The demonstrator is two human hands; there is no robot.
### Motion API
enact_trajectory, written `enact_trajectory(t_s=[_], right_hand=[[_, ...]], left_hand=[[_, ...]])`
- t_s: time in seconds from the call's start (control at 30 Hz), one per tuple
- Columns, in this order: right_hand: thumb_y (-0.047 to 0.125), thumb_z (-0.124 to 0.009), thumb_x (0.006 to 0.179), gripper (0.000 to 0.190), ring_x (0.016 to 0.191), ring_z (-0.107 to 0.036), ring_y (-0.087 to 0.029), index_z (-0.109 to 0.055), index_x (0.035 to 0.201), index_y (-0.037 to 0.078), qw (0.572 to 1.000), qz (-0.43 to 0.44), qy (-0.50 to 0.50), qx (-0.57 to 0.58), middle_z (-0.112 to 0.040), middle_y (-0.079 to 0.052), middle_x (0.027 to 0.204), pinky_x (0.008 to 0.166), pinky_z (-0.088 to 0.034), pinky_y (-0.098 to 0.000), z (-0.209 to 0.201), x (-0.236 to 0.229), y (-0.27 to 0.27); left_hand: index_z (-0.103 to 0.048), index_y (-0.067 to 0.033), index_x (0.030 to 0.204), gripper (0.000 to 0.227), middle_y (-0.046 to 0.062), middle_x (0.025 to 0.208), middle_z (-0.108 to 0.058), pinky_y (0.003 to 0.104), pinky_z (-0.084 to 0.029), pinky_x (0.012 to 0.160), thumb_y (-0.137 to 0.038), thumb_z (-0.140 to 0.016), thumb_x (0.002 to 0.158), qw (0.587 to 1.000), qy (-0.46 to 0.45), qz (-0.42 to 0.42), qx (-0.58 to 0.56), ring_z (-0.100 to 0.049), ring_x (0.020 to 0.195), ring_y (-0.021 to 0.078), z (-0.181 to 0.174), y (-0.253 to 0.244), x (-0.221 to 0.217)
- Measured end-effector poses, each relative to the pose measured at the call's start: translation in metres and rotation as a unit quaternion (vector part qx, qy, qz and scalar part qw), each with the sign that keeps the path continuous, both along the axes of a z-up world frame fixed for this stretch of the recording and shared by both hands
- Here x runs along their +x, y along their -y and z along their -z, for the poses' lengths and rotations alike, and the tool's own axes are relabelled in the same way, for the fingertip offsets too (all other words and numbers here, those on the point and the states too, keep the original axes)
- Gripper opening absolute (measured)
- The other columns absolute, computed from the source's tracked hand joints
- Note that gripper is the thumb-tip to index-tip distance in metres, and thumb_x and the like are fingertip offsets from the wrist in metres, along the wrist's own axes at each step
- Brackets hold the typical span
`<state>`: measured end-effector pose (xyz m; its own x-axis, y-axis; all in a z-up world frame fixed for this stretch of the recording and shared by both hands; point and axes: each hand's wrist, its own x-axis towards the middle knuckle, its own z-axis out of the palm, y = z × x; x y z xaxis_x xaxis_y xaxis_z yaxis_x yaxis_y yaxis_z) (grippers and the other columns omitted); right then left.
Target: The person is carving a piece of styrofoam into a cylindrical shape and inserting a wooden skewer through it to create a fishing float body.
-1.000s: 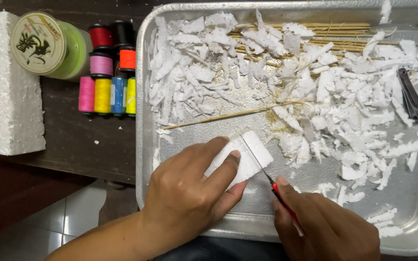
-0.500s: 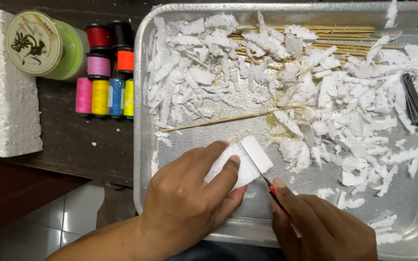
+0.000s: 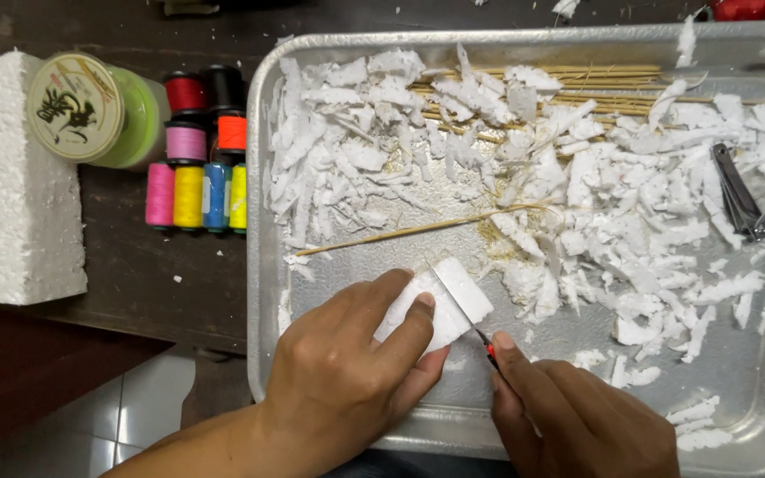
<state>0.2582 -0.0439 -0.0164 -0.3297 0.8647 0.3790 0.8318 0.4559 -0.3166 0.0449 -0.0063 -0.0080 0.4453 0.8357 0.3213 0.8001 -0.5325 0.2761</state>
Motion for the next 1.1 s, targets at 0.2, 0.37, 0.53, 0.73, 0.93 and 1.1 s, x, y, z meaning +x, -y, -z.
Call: enact_trajectory(t_s=[0.2, 0.37, 0.53, 0.73, 0.93, 1.1], right_hand=[[-0.002, -0.064, 0.091, 0.010, 0.061, -0.061, -0.018, -0.071, 0.088, 0.004, 0.976, -0.147, 0.106, 0.123, -0.073, -0.014, 0.108, 0.050, -0.045, -0.0267, 0.005, 0.007, -0.014], [0.010, -0.069, 0.092, 0.021, 0.051, -0.051, -0.011, -0.074, 0.111, 0.003, 0.994, -0.059, 0.055, 0.077, -0.062, 0.002, 0.069, 0.042, -0.035, -0.0249, 0.008, 0.008, -0.008], [0.011, -0.067, 0.092, 0.016, 0.045, -0.042, -0.013, -0.077, 0.105, 0.006, 0.994, -0.052, 0.055, 0.084, -0.052, 0.001, 0.062, 0.039, -0.032, -0.0273, 0.003, 0.003, -0.012], [0.014, -0.069, 0.092, 0.021, 0.052, -0.052, -0.013, -0.075, 0.112, 0.011, 0.997, -0.049, 0.040, 0.040, -0.060, 0.004, 0.070, 0.046, -0.042, -0.0268, 0.002, 0.010, -0.011], [0.018, -0.069, 0.095, 0.027, 0.051, -0.053, -0.015, -0.072, 0.120, 0.010, 0.997, -0.068, 0.038, 0.009, -0.056, 0.002, 0.070, 0.046, -0.044, -0.0319, -0.001, 0.007, -0.017], [0.018, -0.068, 0.094, 0.022, 0.052, -0.055, -0.015, -0.073, 0.115, 0.013, 0.996, -0.081, 0.046, -0.010, -0.059, 0.002, 0.071, 0.044, -0.044, -0.0325, -0.004, 0.014, -0.014]], left_hand=[[-0.067, -0.0068, 0.108, 0.030, 0.016, 0.116, -0.069, 0.038, -0.052, 0.061, -0.031, -0.076, 0.092, 1.000, 0.001, 0.002, 0.015, -0.067, 0.078, 0.0283, 0.003, 0.001, 0.001], [-0.068, -0.0109, 0.106, 0.032, 0.012, 0.116, -0.069, 0.037, -0.050, 0.057, -0.035, -0.078, 0.088, 0.999, -0.009, -0.008, 0.029, -0.064, 0.073, 0.0263, 0.010, 0.002, 0.000], [-0.067, -0.0092, 0.107, 0.033, 0.014, 0.117, -0.068, 0.038, -0.050, 0.058, -0.033, -0.079, 0.088, 1.000, -0.005, 0.000, 0.030, -0.063, 0.073, 0.0273, 0.010, 0.002, 0.001], [-0.068, -0.0126, 0.105, 0.032, 0.010, 0.116, -0.069, 0.037, -0.051, 0.057, -0.036, -0.081, 0.086, 0.999, -0.002, -0.012, 0.043, -0.063, 0.072, 0.0253, 0.012, 0.002, 0.000], [-0.068, -0.0122, 0.104, 0.030, 0.010, 0.115, -0.068, 0.035, -0.050, 0.057, -0.035, -0.080, 0.087, 0.999, -0.009, -0.002, 0.053, -0.061, 0.070, 0.0241, 0.011, 0.002, 0.000], [-0.068, -0.0129, 0.099, 0.031, 0.008, 0.114, -0.068, 0.034, -0.049, 0.057, -0.034, -0.083, 0.083, 0.999, -0.003, -0.006, 0.048, -0.061, 0.070, 0.0231, 0.009, 0.001, 0.000]])
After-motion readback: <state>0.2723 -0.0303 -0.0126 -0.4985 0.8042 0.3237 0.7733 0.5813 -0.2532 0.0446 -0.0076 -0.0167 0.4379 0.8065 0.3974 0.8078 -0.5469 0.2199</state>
